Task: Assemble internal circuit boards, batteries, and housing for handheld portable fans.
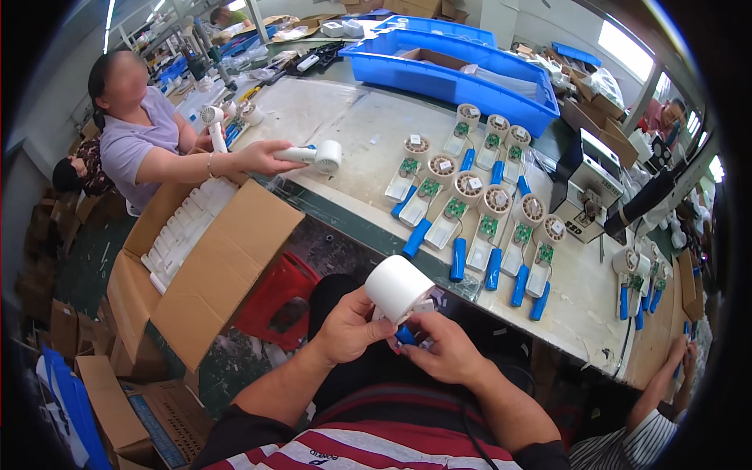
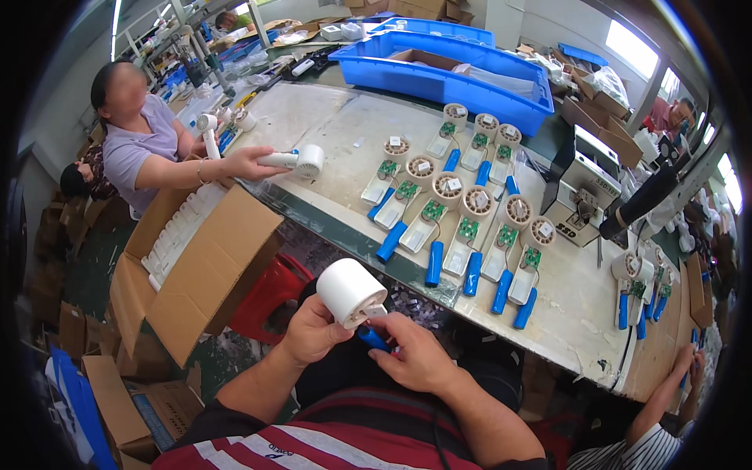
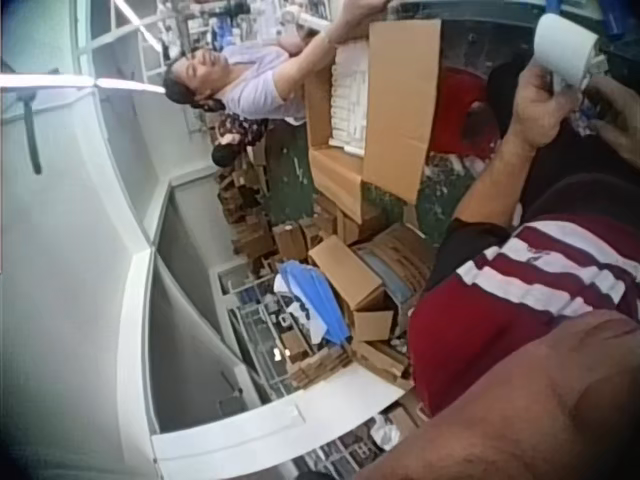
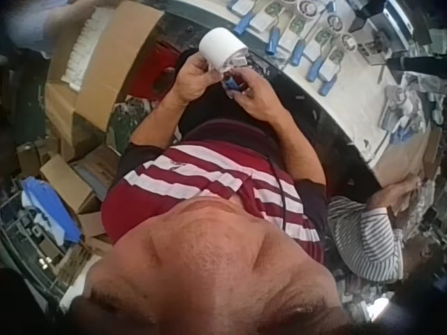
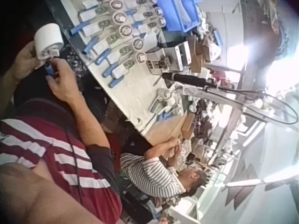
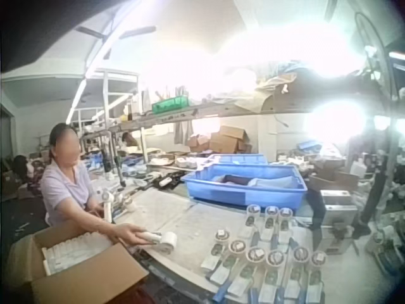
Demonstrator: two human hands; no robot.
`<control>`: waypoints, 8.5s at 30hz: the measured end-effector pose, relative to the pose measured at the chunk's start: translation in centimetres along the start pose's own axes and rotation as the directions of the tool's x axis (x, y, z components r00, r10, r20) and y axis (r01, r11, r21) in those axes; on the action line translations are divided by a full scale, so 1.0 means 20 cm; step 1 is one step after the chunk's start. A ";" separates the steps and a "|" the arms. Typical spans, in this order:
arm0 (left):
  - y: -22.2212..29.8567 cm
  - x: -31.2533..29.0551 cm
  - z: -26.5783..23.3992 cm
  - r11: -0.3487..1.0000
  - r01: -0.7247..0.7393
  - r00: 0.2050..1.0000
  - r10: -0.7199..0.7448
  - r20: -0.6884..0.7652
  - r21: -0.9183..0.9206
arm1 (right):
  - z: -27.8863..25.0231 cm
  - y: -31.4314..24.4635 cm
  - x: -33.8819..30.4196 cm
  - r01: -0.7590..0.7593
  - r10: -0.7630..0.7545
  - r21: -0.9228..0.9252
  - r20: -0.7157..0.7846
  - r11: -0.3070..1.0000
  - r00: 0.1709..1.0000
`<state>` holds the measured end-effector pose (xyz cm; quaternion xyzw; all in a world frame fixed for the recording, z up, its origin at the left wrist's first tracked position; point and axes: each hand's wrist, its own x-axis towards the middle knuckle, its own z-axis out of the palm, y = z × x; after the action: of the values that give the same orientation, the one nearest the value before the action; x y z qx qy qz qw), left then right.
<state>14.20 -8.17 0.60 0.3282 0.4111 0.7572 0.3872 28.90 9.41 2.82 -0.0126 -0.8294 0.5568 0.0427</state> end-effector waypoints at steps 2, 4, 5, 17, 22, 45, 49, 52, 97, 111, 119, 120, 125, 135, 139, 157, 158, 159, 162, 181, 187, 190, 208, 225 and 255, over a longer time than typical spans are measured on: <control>-0.02 0.02 -0.01 0.998 0.032 0.998 -0.035 -0.056 -0.055 | 0.02 0.06 0.03 0.016 -0.015 0.017 -0.040 1.000 0.999; -0.05 0.06 -0.01 0.984 0.037 0.989 -0.061 -0.132 -0.174 | 0.03 0.08 0.04 0.032 -0.030 0.019 -0.080 0.999 0.996; -0.05 0.07 0.01 0.978 -0.013 0.986 -0.022 -0.164 -0.206 | 0.03 0.06 0.05 0.023 -0.022 0.010 -0.078 1.000 0.997; -0.09 0.18 0.03 0.898 0.040 0.989 -0.099 -0.113 -0.439 | 0.00 0.06 0.00 -0.097 0.176 0.554 -0.091 0.827 0.980; -0.10 0.17 0.04 0.892 0.045 0.991 -0.097 -0.093 -0.449 | -0.06 0.01 -0.02 -0.380 0.380 0.521 0.111 0.764 0.918; -0.12 0.16 0.05 0.839 0.100 0.995 -0.071 0.074 -0.535 | -0.13 -0.15 -0.08 -0.227 0.202 0.431 0.104 0.874 0.974; -0.14 0.17 0.08 0.871 0.051 0.999 -0.051 0.013 -0.489 | -0.03 -0.19 -0.07 0.076 -0.076 -0.008 -0.214 0.997 0.974; -0.13 0.16 0.09 0.877 0.066 0.998 -0.067 0.014 -0.475 | -0.06 -0.25 -0.05 -0.028 0.024 -0.038 -0.122 0.999 0.992; -0.06 0.15 0.21 0.934 -0.071 0.995 0.044 -0.084 -0.351 | 0.06 -0.17 -0.05 0.042 -0.167 -0.273 -0.455 0.961 0.875; -0.09 0.13 0.22 0.863 0.011 0.991 -0.076 -0.110 -0.504 | 0.05 -0.15 -0.03 0.155 -0.279 -0.328 -0.375 0.932 0.884; -0.08 0.17 0.22 0.860 -0.016 0.994 -0.041 -0.100 -0.509 | 0.02 -0.07 -0.07 0.314 -0.433 -0.349 -0.346 0.883 0.832; -0.08 0.18 0.22 0.858 -0.015 0.995 -0.039 -0.095 -0.513 | 0.01 -0.07 -0.07 0.313 -0.433 -0.353 -0.344 0.882 0.833; -0.07 0.19 0.23 0.874 -0.002 0.996 -0.039 -0.076 -0.485 | 0.01 -0.04 -0.06 0.317 -0.459 -0.359 -0.439 0.878 0.773; -0.11 0.20 0.27 0.841 0.044 0.993 -0.098 -0.072 -0.540 | 0.01 -0.01 -0.06 0.313 -0.473 -0.374 -0.493 0.873 0.730; -0.12 0.21 0.30 0.836 0.051 0.987 -0.125 -0.100 -0.546 | 0.00 0.00 -0.06 0.305 -0.470 -0.374 -0.516 0.876 0.716; -0.12 0.26 0.36 0.858 -0.006 0.982 -0.094 -0.167 -0.514 | -0.01 0.03 -0.05 0.318 -0.495 -0.391 -0.540 0.864 0.681; -0.12 0.26 0.37 0.880 0.000 0.978 -0.098 -0.182 -0.475 | -0.01 0.03 -0.06 0.302 -0.471 -0.376 -0.531 0.876 0.704; -0.11 0.26 0.37 0.902 0.001 0.975 -0.098 -0.201 -0.432 | -0.02 0.03 -0.06 0.307 -0.475 -0.377 -0.528 0.874 0.704; -0.12 0.24 0.37 0.878 -0.016 0.981 -0.079 -0.178 -0.478 | -0.02 0.01 -0.08 0.325 -0.487 -0.385 -0.474 0.864 0.734; 0.00 0.18 0.22 0.910 0.067 0.995 -0.030 0.097 -0.410 | 0.02 -0.08 -0.03 -0.101 0.257 0.559 -0.209 0.823 0.944; -0.03 0.17 0.30 0.971 -0.012 0.989 -0.024 -0.144 -0.239 | 0.04 -0.07 0.04 0.069 -0.136 -0.129 -0.632 0.989 0.763; -0.04 0.23 0.23 0.955 -0.007 0.995 -0.021 -0.093 -0.295 | 0.02 -0.12 0.04 0.093 -0.341 -0.464 -0.486 0.881 0.805; 0.05 0.36 0.06 0.749 0.102 0.994 -0.047 0.102 -0.655 | -0.14 -0.13 -0.13 0.148 -0.194 -0.128 -0.571 0.981 0.798; 0.40 0.94 -0.39 0.459 0.326 0.886 0.158 -0.436 0.827 | -0.70 0.40 -0.64 -0.091 0.073 0.036 -0.898 0.995 0.433; 0.22 1.71 -1.05 -0.343 0.000 1.000 -0.014 -0.005 0.940 | -0.67 0.40 -0.54 -0.462 0.122 -0.162 -0.842 0.872 0.525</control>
<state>-20.86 11.86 1.20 0.5062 0.8564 0.0936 -0.0405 40.67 24.15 -0.22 -0.4148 -0.7897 0.3220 0.3173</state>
